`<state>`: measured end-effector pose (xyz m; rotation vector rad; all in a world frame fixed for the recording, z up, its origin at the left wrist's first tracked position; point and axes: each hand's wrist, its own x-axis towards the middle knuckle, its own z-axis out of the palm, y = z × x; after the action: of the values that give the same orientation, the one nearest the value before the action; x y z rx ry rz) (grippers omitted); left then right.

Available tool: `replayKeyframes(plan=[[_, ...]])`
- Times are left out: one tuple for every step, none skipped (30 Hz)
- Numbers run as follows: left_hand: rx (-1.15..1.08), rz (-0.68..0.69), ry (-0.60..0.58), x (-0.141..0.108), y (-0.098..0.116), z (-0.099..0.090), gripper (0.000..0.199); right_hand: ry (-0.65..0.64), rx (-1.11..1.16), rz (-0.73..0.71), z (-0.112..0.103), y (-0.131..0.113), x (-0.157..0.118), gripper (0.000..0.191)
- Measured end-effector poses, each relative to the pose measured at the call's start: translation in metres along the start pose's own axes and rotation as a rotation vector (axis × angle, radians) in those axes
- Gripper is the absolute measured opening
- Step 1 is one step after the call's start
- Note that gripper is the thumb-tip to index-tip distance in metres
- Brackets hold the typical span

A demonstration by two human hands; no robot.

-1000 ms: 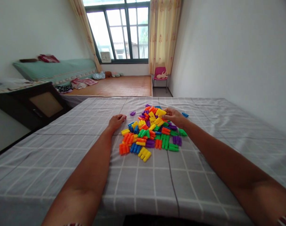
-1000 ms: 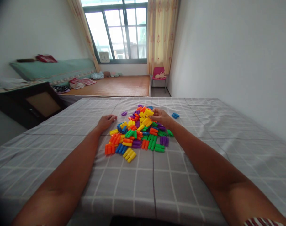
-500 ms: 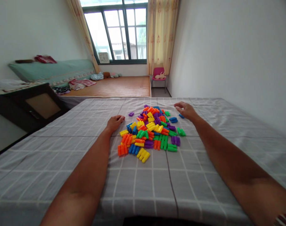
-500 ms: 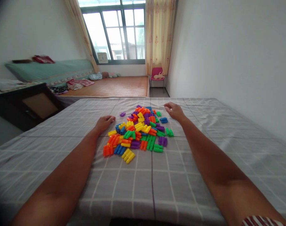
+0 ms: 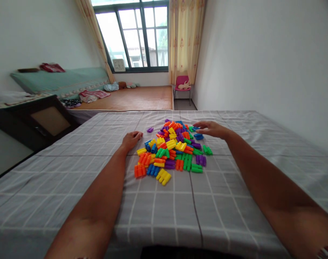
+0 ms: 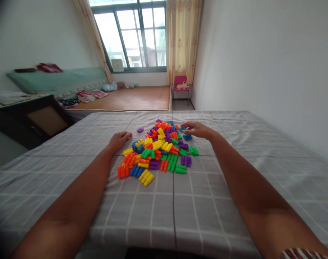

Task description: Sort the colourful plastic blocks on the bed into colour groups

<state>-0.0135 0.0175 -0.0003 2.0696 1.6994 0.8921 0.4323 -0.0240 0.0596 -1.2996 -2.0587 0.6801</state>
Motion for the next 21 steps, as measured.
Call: replayKeyframes(plan=[[-0.001, 0.003, -0.002, 0.000, 0.000, 0.000, 0.049, -0.009, 0.062, -0.059, 0.006, -0.014, 0.001, 0.042], [0.000, 0.004, -0.004, 0.000, -0.001, 0.001, 0.049, -0.017, 0.085, -0.108, 0.013, -0.027, 0.002, 0.040], [0.003, 0.003, -0.006, 0.000, -0.001, 0.001, 0.049, -0.025, 0.081, -0.148, 0.022, -0.040, 0.002, 0.039], [0.005, 0.000, -0.007, 0.001, -0.002, 0.001, 0.049, -0.044, 0.060, -0.186, 0.030, -0.050, 0.001, 0.037], [0.008, -0.004, -0.008, 0.001, -0.002, 0.001, 0.049, -0.081, 0.030, -0.229, 0.039, -0.059, 0.000, 0.037], [0.011, -0.008, -0.009, 0.001, -0.002, 0.002, 0.049, -0.125, -0.007, -0.280, 0.048, -0.066, -0.002, 0.037], [0.011, -0.011, -0.009, 0.001, -0.003, 0.002, 0.049, -0.165, -0.049, -0.335, 0.057, -0.071, -0.005, 0.038], [0.010, -0.010, -0.008, 0.002, -0.003, 0.002, 0.049, -0.189, -0.094, -0.386, 0.066, -0.075, -0.007, 0.040], [0.008, -0.006, -0.007, 0.002, -0.003, 0.003, 0.049, -0.196, -0.139, -0.428, 0.074, -0.078, -0.009, 0.042], [0.006, -0.002, -0.005, 0.002, -0.004, 0.003, 0.049, -0.191, -0.179, -0.457, 0.081, -0.080, -0.011, 0.042], [0.004, 0.003, -0.004, 0.002, -0.004, 0.003, 0.049, -0.179, -0.206, -0.473, 0.088, -0.081, -0.013, 0.040], [0.003, 0.005, -0.004, 0.002, -0.004, 0.003, 0.049, -0.168, -0.218, -0.480, 0.093, -0.082, -0.014, 0.037], [0.002, 0.005, -0.003, 0.002, -0.004, 0.003, 0.049, -0.166, -0.215, -0.482, 0.096, -0.082, -0.014, 0.032], [0.001, 0.002, -0.002, 0.002, -0.004, 0.003, 0.049, -0.166, -0.198, -0.474, 0.098, -0.081, -0.014, 0.028], [-0.001, -0.001, 0.000, 0.002, -0.004, 0.003, 0.049, -0.156, -0.170, -0.456, 0.098, -0.081, -0.013, 0.026], [-0.004, -0.004, 0.003, 0.002, -0.004, 0.004, 0.049, -0.129, -0.137, -0.427, 0.096, -0.080, -0.011, 0.025], [-0.006, -0.005, 0.005, 0.002, -0.004, 0.004, 0.049, -0.093, -0.100, -0.389, 0.092, -0.079, -0.010, 0.026], [-0.006, -0.007, 0.005, 0.002, -0.004, 0.004, 0.048, -0.062, -0.065, -0.351, 0.086, -0.077, -0.009, 0.028], [-0.004, -0.008, 0.004, 0.001, -0.003, 0.003, 0.048, -0.052, -0.038, -0.320, 0.080, -0.075, -0.008, 0.029], [-0.001, -0.012, 0.002, 0.001, -0.002, 0.003, 0.048, -0.074, -0.027, -0.303, 0.074, -0.074, -0.007, 0.029], [0.003, -0.016, 0.000, 0.001, -0.002, 0.003, 0.048, -0.132, -0.034, -0.307, 0.069, -0.072, -0.007, 0.030]])
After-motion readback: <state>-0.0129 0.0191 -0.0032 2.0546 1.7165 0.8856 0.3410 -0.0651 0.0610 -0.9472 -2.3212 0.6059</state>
